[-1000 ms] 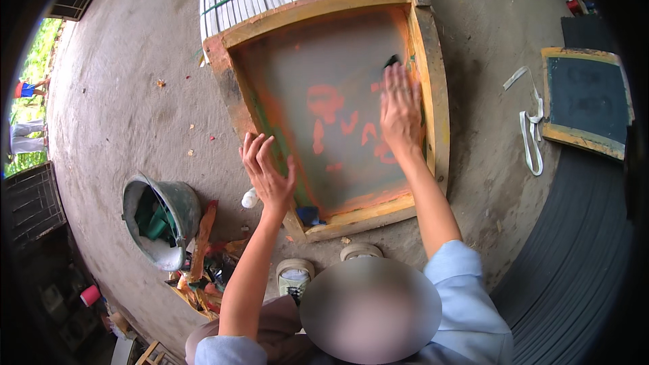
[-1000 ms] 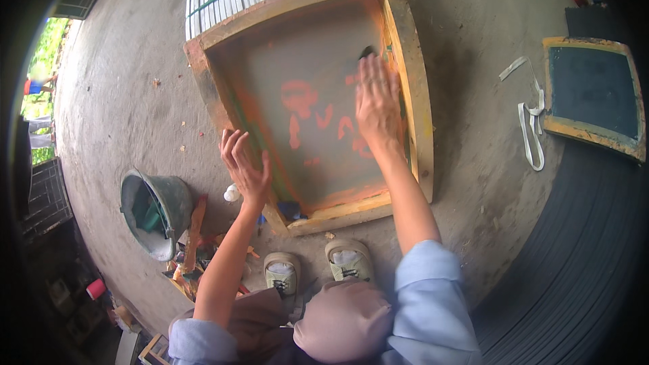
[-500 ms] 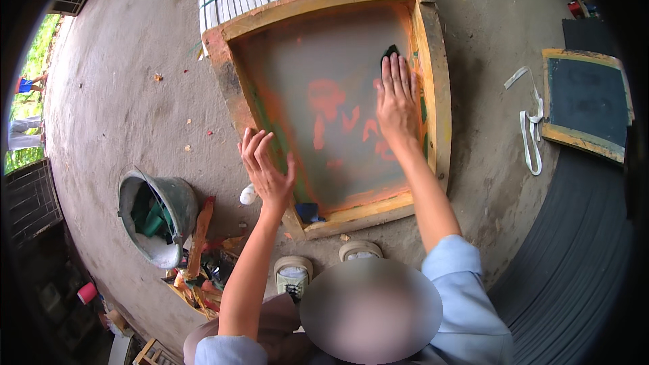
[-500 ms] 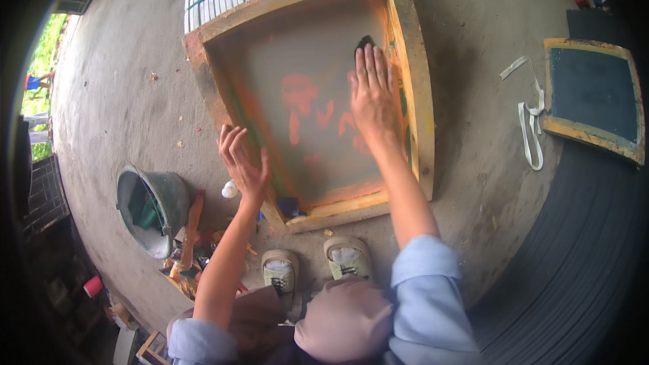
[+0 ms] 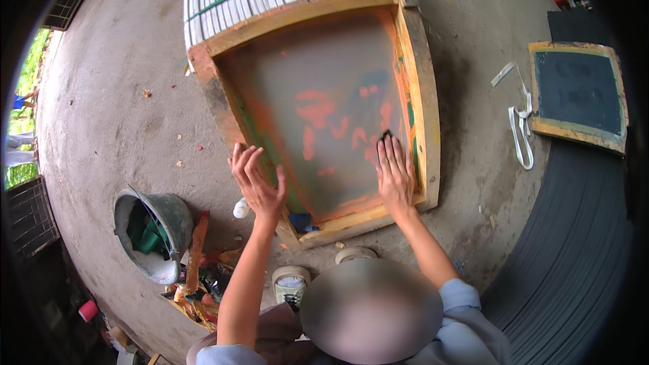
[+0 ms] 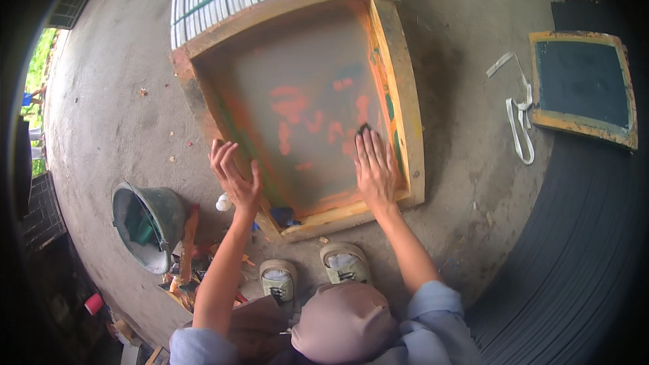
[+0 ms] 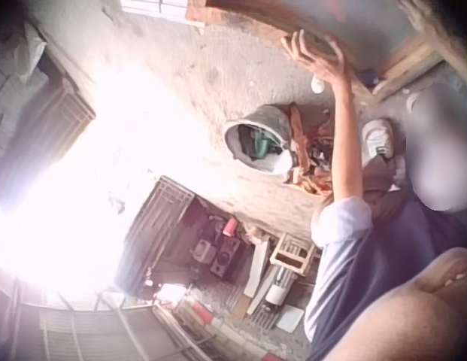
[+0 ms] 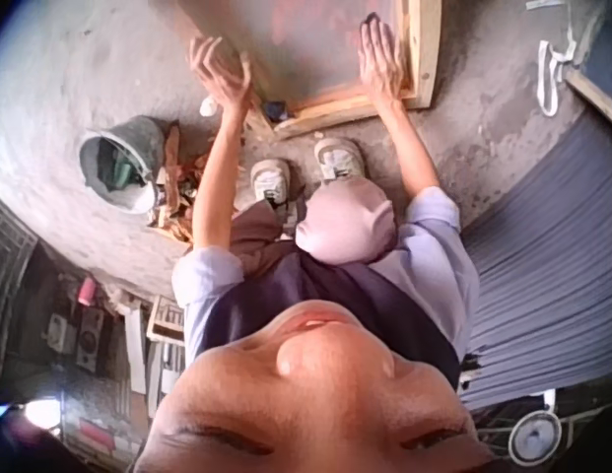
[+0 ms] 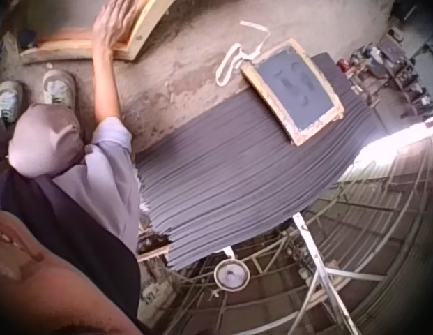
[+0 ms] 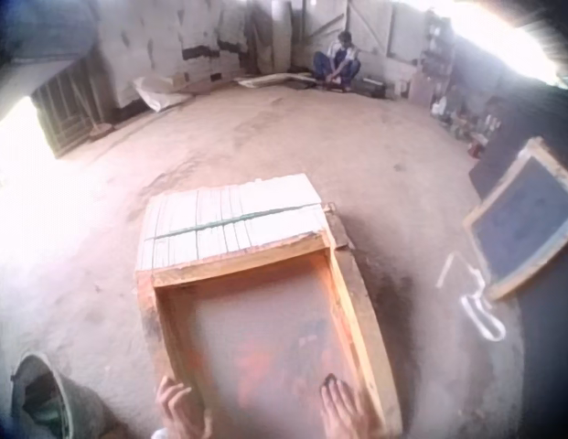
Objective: The person sits on the floor and scrubs a wooden frame with a green sponge, repeatedly applying liquid from a small bottle and wiping the surface. The person switches between green and blue sponges while cleaning the frame's interior.
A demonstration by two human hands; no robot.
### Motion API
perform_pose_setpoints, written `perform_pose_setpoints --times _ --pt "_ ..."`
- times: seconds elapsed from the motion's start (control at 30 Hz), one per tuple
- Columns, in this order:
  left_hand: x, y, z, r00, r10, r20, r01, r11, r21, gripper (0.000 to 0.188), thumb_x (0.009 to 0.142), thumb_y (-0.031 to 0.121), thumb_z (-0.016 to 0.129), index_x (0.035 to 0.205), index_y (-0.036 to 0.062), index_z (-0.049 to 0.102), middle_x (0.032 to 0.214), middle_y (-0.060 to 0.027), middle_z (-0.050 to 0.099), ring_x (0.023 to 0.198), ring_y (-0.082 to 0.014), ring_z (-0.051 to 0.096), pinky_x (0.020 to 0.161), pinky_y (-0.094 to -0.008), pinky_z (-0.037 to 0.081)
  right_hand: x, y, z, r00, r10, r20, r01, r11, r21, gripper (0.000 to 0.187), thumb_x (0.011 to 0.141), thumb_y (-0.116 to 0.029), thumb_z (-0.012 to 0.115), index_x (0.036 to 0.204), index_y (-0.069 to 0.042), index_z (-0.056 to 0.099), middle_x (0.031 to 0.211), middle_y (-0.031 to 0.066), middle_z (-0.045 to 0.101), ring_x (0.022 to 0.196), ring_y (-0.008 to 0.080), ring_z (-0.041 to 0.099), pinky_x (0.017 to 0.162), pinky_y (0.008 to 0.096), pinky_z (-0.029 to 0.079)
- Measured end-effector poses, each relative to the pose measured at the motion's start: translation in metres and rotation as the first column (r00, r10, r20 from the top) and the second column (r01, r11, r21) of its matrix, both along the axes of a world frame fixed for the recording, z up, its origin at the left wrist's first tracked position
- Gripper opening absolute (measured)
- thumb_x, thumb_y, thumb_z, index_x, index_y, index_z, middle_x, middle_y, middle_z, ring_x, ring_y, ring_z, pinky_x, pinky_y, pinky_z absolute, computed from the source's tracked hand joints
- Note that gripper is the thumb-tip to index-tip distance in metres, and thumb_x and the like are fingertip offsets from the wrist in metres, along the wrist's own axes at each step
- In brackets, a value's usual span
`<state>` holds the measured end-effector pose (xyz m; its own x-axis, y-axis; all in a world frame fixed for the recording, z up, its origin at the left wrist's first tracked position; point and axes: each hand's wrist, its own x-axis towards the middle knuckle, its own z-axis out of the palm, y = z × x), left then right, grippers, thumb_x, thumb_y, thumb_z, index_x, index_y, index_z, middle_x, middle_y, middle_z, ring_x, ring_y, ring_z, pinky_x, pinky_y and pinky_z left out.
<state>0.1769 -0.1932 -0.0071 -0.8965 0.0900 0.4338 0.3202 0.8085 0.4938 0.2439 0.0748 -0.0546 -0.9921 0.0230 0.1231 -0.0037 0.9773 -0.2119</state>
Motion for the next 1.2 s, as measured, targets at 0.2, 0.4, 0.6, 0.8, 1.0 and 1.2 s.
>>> perform_pose_setpoints --times 0.2,0.4,0.6,0.8,1.0,1.2 --pt "0.006 0.005 -0.001 0.998 0.0 0.06 0.001 1.0 -0.016 0.05 0.078 0.014 0.068 0.124 0.0072 0.049 0.126 -0.0127 0.046 0.135 -0.036 0.033 0.114 -0.0564 0.025 -0.065 0.001 0.033 0.994 -0.073 -0.087 0.07 0.997 -0.036 0.055 0.098 -0.019 0.046 0.148 -0.002 0.03 0.154 0.0148 0.031 0.144 0.0295 0.026 0.118 0.0447 0.02" --pt "0.003 0.001 -0.001 1.0 -0.002 0.002 0.002 0.997 -0.083 0.05 0.078 0.012 0.068 0.123 0.0076 0.05 0.126 -0.0127 0.046 0.134 -0.0354 0.034 0.113 -0.056 0.025 0.022 0.006 -0.001 0.999 -0.031 0.022 0.032 0.998 -0.049 0.06 0.094 -0.013 0.053 0.148 -0.002 0.03 0.154 0.0149 0.031 0.144 0.0308 0.024 0.118 0.0448 0.019" --pt "0.003 0.006 -0.004 0.999 0.045 -0.008 -0.046 0.996 -0.083 0.047 0.079 0.01 0.066 0.123 0.0083 0.05 0.126 -0.0126 0.045 0.134 -0.0342 0.035 0.112 -0.0558 0.028 -0.091 -0.006 0.035 0.987 -0.047 -0.151 0.043 0.999 -0.027 0.055 0.098 -0.021 0.047 0.145 0.003 0.032 0.152 0.0192 0.032 0.143 0.0305 0.027 0.117 0.0445 0.024" --pt "0.003 -0.003 -0.008 0.998 0.066 -0.01 -0.066 0.997 -0.045 0.047 0.08 0.009 0.065 0.124 0.0091 0.05 0.125 -0.0125 0.046 0.133 -0.0339 0.038 0.112 -0.0558 0.028 -0.029 -0.01 -0.003 0.867 0.497 -0.034 -0.497 0.868 0.016 0.062 0.091 -0.016 0.053 0.146 0.0 0.032 0.15 0.0186 0.037 0.141 0.0334 0.031 0.116 0.0486 0.024" --pt "0.006 0.003 -0.007 0.998 0.053 0.017 -0.052 0.996 -0.068 0.046 0.08 0.011 0.064 0.124 0.0095 0.05 0.124 -0.0118 0.046 0.134 -0.0333 0.037 0.113 -0.0556 0.027 -0.136 -0.018 0.024 0.951 -0.17 -0.257 0.192 0.979 0.066 0.061 0.095 -0.026 0.05 0.149 -0.008 0.03 0.154 0.01 0.032 0.144 0.0254 0.027 0.119 0.0414 0.019" --pt "0.007 -0.007 -0.007 0.998 0.057 0.006 -0.057 0.998 -0.039 0.045 0.079 0.009 0.065 0.122 0.0076 0.051 0.123 -0.0125 0.048 0.134 -0.0349 0.037 0.113 -0.0562 0.027 -0.116 -0.031 0.022 0.941 0.319 -0.112 -0.279 0.92 0.276 0.058 0.092 -0.023 0.054 0.146 -0.011 0.038 0.151 0.0028 0.039 0.141 0.019 0.033 0.116 0.0411 0.027"
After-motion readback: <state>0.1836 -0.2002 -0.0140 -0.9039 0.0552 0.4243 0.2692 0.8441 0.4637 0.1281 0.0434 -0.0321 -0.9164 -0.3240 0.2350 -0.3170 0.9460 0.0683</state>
